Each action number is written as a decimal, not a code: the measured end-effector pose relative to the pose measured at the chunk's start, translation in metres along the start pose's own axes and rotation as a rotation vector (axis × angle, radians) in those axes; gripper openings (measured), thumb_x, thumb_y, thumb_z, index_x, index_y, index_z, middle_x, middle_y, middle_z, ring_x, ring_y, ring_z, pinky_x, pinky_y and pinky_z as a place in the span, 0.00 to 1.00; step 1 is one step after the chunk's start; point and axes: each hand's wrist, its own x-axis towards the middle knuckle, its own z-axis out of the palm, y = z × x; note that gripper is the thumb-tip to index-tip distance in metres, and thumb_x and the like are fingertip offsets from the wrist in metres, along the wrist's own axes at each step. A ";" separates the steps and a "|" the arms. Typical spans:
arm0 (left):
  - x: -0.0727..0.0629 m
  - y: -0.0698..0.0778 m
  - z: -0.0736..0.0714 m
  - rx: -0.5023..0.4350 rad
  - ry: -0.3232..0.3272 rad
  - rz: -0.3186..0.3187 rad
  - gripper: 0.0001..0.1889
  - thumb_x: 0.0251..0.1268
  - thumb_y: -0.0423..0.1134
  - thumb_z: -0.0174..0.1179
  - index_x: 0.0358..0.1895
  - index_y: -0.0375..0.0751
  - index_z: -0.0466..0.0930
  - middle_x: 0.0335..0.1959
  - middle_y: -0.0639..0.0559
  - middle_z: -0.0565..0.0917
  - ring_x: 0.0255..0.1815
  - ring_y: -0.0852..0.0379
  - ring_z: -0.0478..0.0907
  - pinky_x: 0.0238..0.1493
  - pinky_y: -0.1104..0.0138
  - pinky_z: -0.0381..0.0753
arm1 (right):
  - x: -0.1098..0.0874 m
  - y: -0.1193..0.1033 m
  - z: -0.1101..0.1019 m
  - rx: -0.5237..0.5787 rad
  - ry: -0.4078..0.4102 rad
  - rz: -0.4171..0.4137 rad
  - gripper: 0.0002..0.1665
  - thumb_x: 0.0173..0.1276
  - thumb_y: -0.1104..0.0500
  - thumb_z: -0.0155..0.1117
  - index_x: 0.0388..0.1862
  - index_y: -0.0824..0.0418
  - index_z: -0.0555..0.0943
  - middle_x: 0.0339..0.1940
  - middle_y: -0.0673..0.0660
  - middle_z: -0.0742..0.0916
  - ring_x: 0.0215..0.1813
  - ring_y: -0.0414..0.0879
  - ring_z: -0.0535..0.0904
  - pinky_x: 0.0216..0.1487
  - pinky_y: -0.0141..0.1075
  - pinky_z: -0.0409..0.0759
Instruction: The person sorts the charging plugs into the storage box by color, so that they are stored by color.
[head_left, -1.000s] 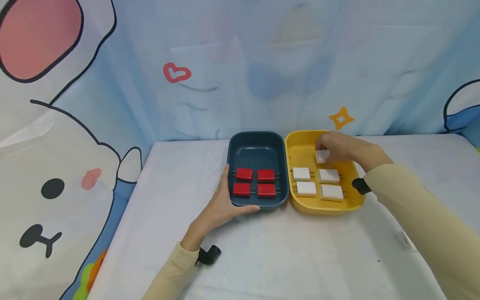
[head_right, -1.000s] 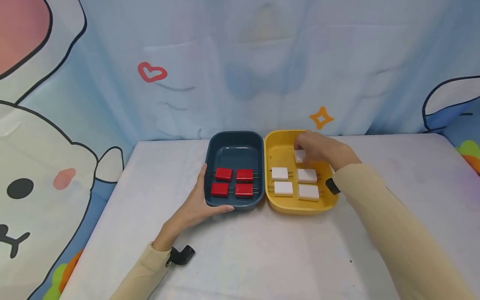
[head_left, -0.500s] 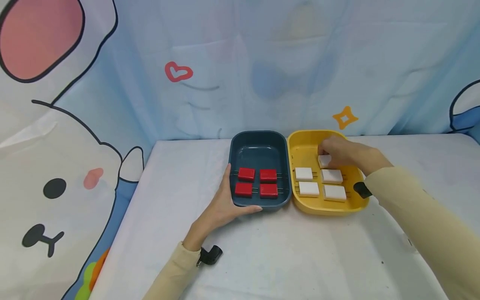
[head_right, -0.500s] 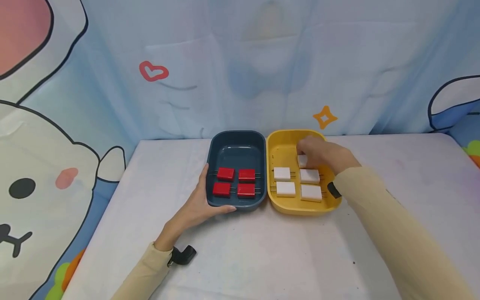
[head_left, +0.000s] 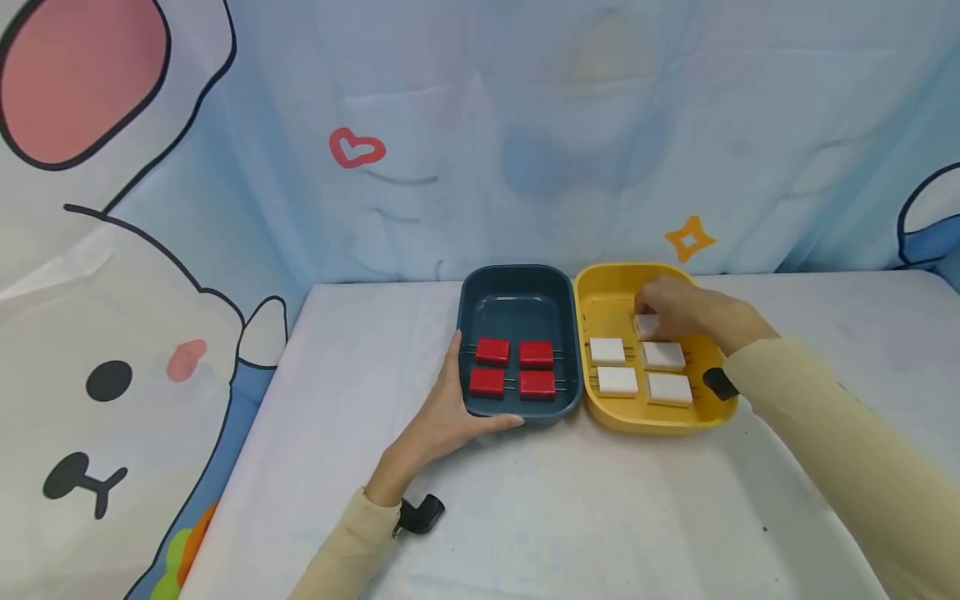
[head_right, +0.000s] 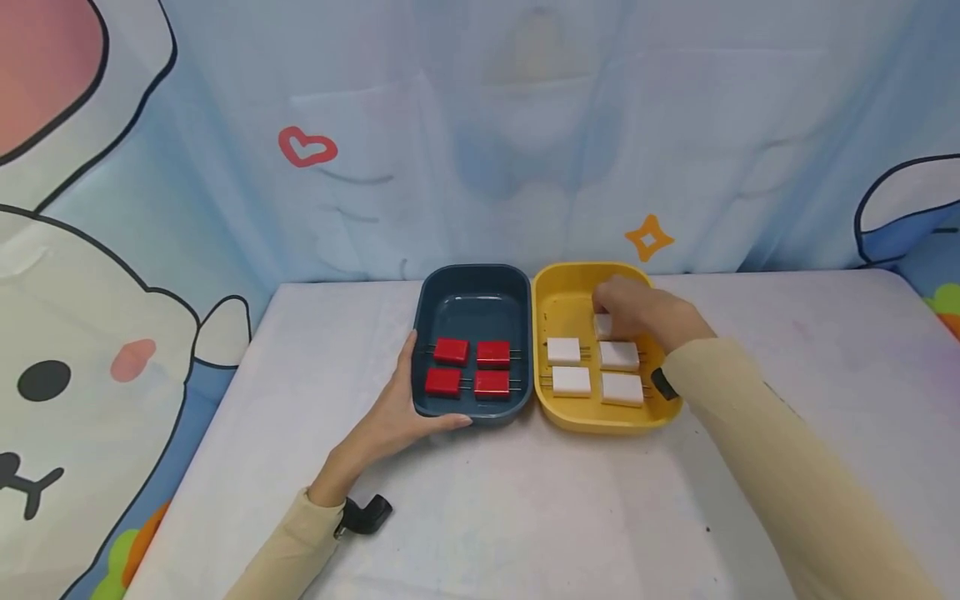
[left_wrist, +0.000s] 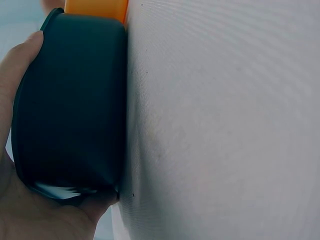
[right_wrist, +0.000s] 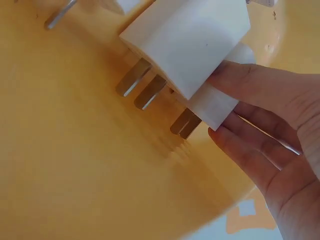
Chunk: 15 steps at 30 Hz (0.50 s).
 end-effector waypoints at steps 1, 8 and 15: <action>0.000 0.000 0.000 -0.001 -0.001 -0.005 0.70 0.54 0.46 0.80 0.86 0.46 0.28 0.87 0.49 0.48 0.84 0.49 0.49 0.79 0.44 0.61 | -0.001 -0.001 -0.001 0.021 -0.007 0.015 0.16 0.62 0.66 0.79 0.45 0.72 0.85 0.40 0.60 0.87 0.41 0.52 0.81 0.48 0.52 0.84; -0.001 0.001 -0.006 0.007 0.022 -0.038 0.70 0.54 0.46 0.80 0.86 0.47 0.29 0.87 0.49 0.48 0.84 0.49 0.48 0.78 0.43 0.61 | -0.011 -0.006 -0.021 0.065 0.064 0.006 0.24 0.58 0.71 0.80 0.52 0.77 0.81 0.47 0.67 0.85 0.50 0.61 0.82 0.55 0.56 0.84; 0.004 -0.003 -0.006 -0.006 0.012 -0.010 0.70 0.54 0.45 0.80 0.86 0.47 0.28 0.87 0.50 0.48 0.84 0.52 0.48 0.79 0.46 0.61 | -0.054 -0.004 -0.029 -0.020 0.201 -0.070 0.22 0.54 0.68 0.84 0.47 0.70 0.86 0.43 0.60 0.85 0.46 0.57 0.83 0.49 0.53 0.86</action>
